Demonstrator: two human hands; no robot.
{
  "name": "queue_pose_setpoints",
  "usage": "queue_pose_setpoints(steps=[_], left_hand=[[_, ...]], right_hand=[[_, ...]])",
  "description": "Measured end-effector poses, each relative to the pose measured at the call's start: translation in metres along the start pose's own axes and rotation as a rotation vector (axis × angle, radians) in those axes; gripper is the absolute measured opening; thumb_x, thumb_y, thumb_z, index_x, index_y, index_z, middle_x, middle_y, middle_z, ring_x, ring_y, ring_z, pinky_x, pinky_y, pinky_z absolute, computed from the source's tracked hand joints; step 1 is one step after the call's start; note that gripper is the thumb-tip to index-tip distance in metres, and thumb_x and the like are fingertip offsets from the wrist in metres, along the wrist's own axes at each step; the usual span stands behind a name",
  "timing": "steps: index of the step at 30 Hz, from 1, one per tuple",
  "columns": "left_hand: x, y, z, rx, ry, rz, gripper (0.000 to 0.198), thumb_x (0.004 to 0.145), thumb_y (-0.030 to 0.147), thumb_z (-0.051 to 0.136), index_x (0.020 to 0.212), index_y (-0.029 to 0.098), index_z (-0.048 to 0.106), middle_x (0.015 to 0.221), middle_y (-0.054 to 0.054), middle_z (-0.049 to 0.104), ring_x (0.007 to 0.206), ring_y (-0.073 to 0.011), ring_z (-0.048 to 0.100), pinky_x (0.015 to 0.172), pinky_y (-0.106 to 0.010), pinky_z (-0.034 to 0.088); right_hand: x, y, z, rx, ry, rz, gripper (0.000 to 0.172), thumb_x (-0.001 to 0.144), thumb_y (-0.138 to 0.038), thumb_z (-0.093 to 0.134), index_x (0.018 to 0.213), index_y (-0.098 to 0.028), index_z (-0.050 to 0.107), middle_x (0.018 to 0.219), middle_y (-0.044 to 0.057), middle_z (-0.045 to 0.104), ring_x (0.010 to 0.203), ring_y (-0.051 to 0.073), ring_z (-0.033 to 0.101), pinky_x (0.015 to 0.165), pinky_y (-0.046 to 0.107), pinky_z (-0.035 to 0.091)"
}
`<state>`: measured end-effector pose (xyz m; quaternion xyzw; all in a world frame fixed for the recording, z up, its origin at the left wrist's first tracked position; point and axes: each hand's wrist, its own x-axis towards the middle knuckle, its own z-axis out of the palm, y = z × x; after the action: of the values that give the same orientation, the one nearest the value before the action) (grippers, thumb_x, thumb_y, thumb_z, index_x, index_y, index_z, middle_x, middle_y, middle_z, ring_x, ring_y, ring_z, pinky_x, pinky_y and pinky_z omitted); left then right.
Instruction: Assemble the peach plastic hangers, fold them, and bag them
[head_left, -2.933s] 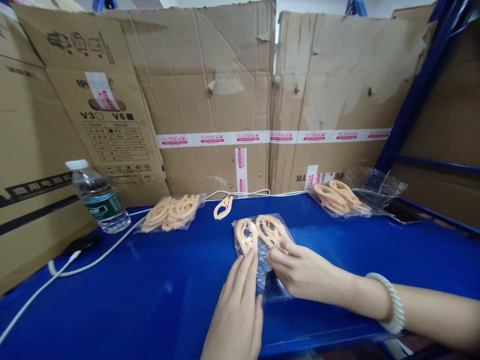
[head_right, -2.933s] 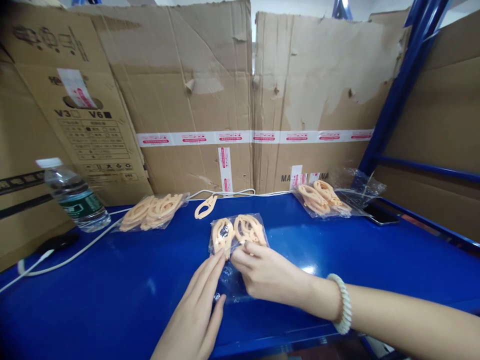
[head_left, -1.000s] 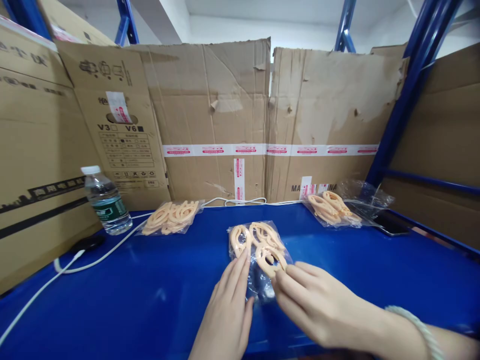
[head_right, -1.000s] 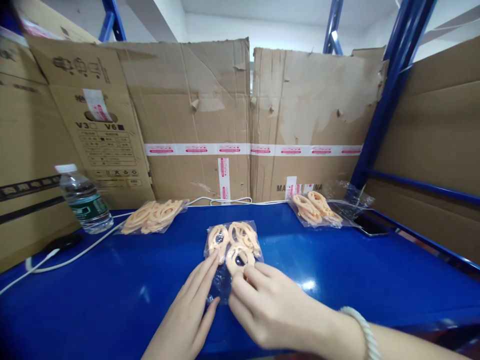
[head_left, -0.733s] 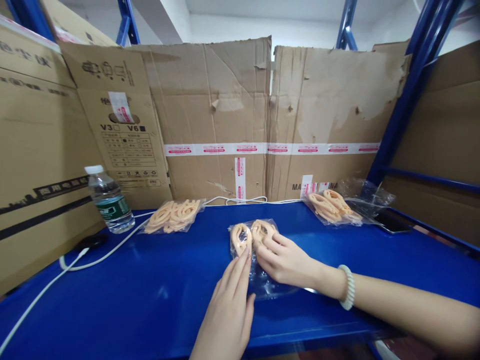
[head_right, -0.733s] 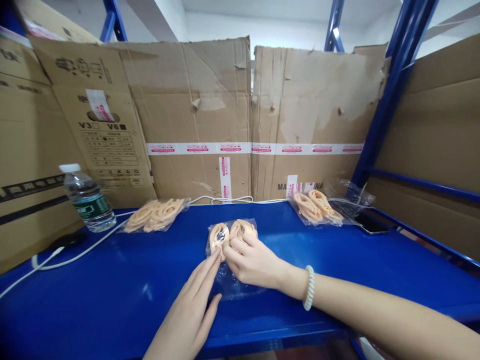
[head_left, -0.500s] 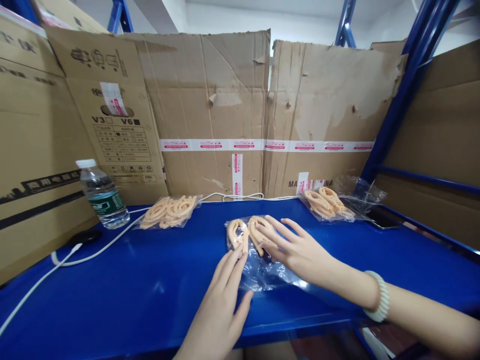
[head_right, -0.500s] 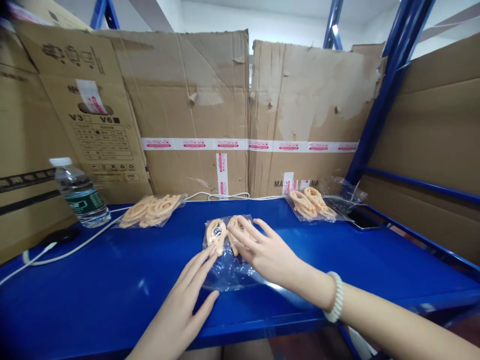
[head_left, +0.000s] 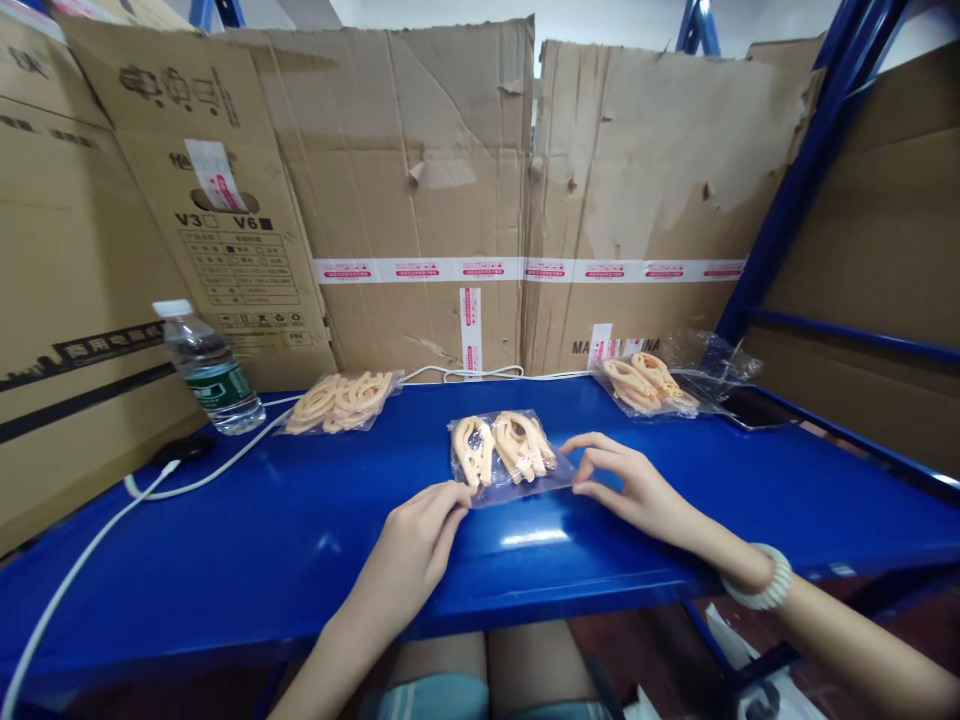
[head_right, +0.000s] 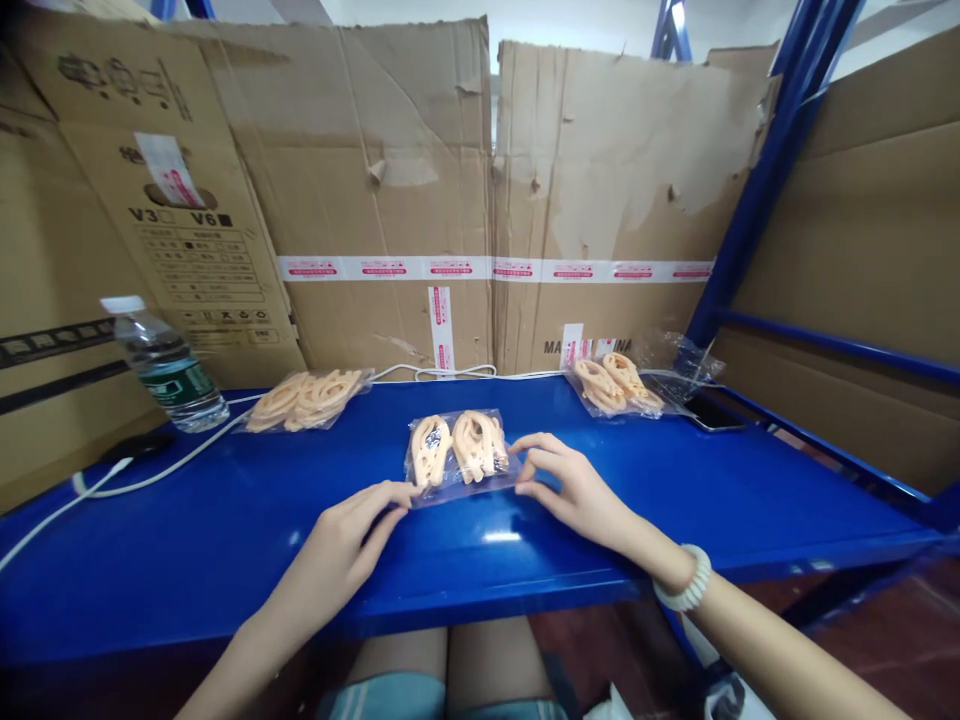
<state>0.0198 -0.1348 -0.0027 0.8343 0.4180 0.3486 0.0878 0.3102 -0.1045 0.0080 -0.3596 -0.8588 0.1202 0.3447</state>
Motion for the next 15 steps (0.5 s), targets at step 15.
queue_pose_setpoints(steps=[15], left_hand=[[-0.034,0.008,0.024,0.244,0.344,-0.103,0.022,0.094,0.019,0.044,0.109,0.021,0.060,0.125,-0.013,0.051,0.094,-0.0225,0.063,0.068,-0.032,0.059]], right_hand=[[-0.034,-0.032,0.048,-0.141,0.217,0.202,0.024,0.094,-0.022,0.042,0.118,-0.021,0.046,0.058,-0.007,0.049,0.047,0.014,0.051,0.048,0.023,0.042]])
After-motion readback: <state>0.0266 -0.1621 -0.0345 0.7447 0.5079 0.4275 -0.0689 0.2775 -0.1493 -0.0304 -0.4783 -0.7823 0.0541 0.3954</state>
